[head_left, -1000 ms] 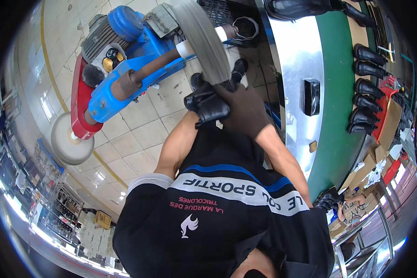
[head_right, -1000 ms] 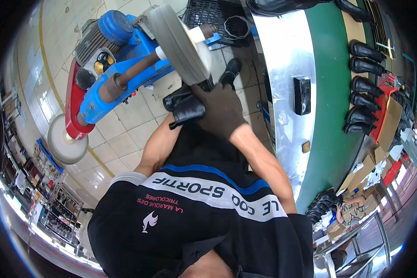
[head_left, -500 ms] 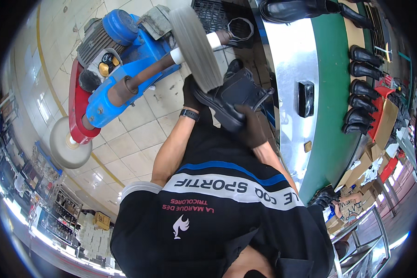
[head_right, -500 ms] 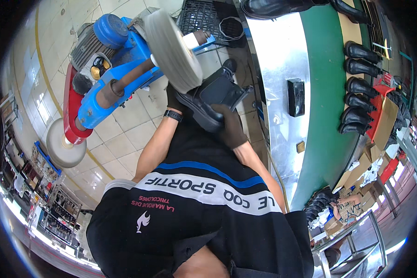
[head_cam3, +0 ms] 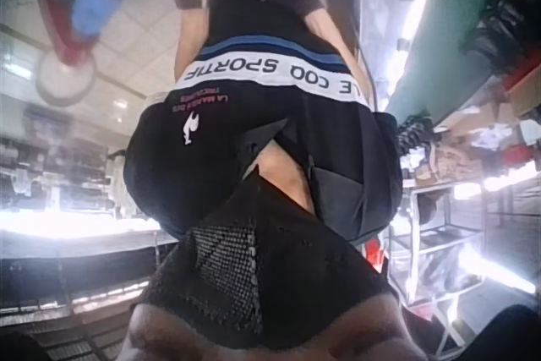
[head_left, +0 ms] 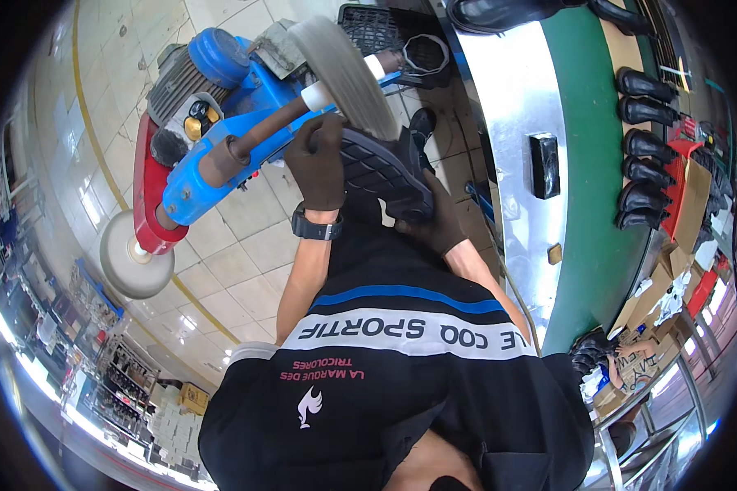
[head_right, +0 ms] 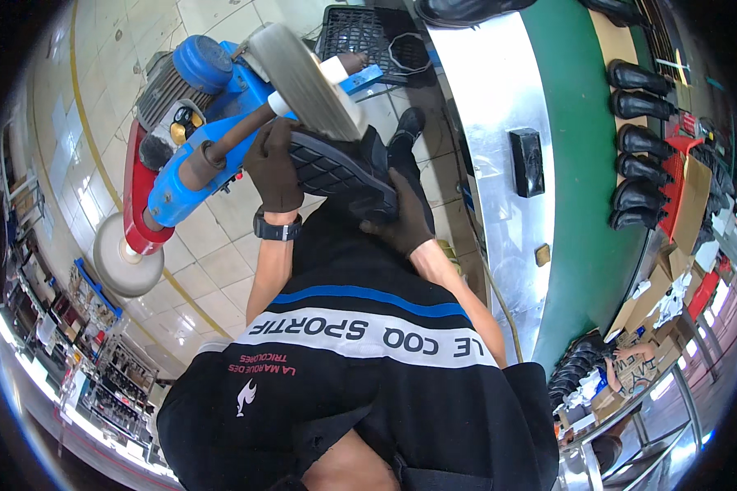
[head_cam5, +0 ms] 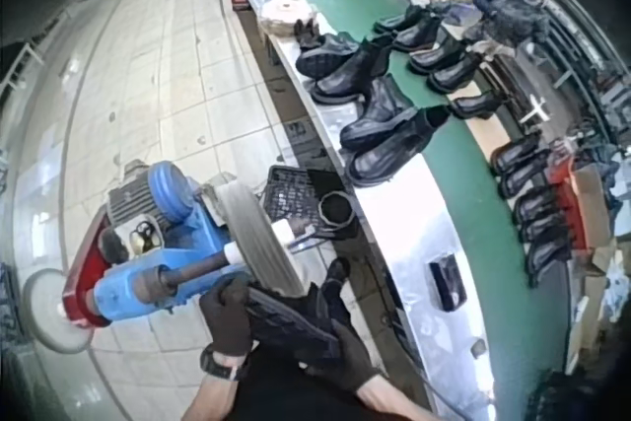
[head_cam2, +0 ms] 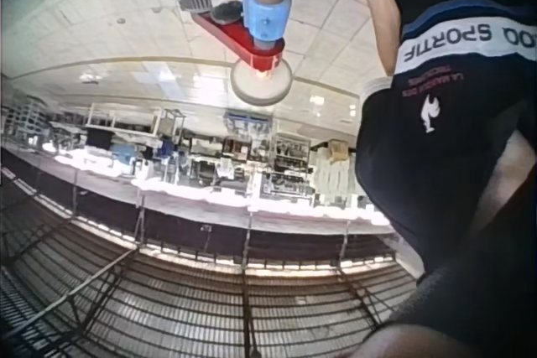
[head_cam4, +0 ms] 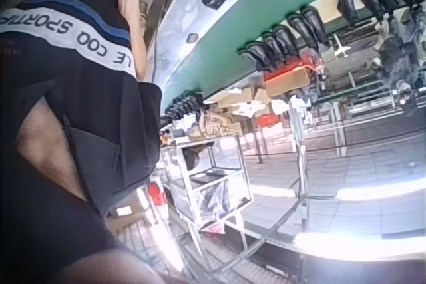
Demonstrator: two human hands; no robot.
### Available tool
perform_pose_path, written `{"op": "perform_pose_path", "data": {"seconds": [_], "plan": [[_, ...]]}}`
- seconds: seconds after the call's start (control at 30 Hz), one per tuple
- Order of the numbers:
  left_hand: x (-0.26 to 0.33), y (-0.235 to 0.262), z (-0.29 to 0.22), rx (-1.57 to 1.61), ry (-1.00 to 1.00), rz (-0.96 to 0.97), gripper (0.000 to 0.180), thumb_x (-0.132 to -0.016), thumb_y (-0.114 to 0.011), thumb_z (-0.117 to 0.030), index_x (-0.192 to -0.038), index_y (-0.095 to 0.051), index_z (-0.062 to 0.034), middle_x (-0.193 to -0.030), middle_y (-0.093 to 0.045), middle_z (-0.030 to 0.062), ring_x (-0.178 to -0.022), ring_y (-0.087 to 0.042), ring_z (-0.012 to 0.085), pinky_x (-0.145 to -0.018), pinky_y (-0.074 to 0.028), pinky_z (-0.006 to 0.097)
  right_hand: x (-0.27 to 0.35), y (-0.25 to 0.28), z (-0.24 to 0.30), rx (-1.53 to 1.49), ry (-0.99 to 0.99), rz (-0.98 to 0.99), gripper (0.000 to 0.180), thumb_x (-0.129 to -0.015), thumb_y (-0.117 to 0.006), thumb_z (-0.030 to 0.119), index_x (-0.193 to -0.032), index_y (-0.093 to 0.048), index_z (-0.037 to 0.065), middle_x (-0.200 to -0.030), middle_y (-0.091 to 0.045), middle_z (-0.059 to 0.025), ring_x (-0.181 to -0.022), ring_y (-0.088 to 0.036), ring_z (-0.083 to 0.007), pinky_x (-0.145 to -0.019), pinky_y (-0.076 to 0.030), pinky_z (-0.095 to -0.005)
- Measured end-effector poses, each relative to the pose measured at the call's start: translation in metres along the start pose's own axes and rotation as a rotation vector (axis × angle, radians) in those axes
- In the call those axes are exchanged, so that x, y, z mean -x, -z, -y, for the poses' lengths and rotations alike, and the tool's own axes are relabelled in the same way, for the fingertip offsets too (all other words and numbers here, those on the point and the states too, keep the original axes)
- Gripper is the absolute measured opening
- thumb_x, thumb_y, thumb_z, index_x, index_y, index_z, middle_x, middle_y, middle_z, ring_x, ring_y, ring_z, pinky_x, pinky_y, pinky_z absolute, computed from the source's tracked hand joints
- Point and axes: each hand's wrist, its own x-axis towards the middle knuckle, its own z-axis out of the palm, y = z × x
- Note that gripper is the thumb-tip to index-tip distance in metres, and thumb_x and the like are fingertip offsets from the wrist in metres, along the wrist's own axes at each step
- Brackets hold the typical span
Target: Polishing the edges and soles of black leather boots using a motorized buffing wheel in a shoe manufacturing facility.
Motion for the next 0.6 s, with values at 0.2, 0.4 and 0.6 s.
{"op": "perform_pose_path", "data": {"seconds": [0.2,0.4,0.6], "plan": [[0.013,-0.033,-0.050,-0.144,-0.463,0.289,0.019,-0.074,-0.066,-0.017,-0.082,-0.063,0.0000,-0.070,-0.062,0.0066,-0.063,-0.059,0.0134,-0.059,-0.046,0.028,-0.033,0.015,-0.028,0.526,0.534,-0.128,0.054,-0.087,-0.045,0.052,-0.124,-0.044,0.012,-0.114,-0.055,-0.0086,-0.102,-0.054,-0.0238,-0.082,-0.048,-0.0426],[0.039,-0.042,-0.066,-0.409,-1.047,1.137,0.026,-0.071,-0.069,-0.029,-0.086,-0.061,-0.0085,-0.079,-0.061,0.0040,-0.074,-0.061,0.0220,-0.064,-0.047,0.035,-0.005,-0.024,0.011,-0.069,0.456,0.195,0.047,-0.089,-0.048,0.046,-0.116,-0.051,0.008,-0.102,-0.059,-0.0075,-0.089,-0.059,-0.0144,-0.077,-0.050,-0.0315],[0.071,0.019,-0.027,-0.115,-1.235,0.995,0.035,-0.077,-0.063,-0.030,-0.100,-0.059,-0.0037,-0.097,-0.059,0.0107,-0.096,-0.057,0.0278,-0.087,-0.043,0.038,0.014,-0.003,0.008,-0.170,-0.121,0.082,0.027,-0.079,-0.059,0.023,-0.097,-0.060,0.003,-0.086,-0.063,-0.0078,-0.076,-0.060,-0.0149,-0.072,-0.050,-0.0283]]}}
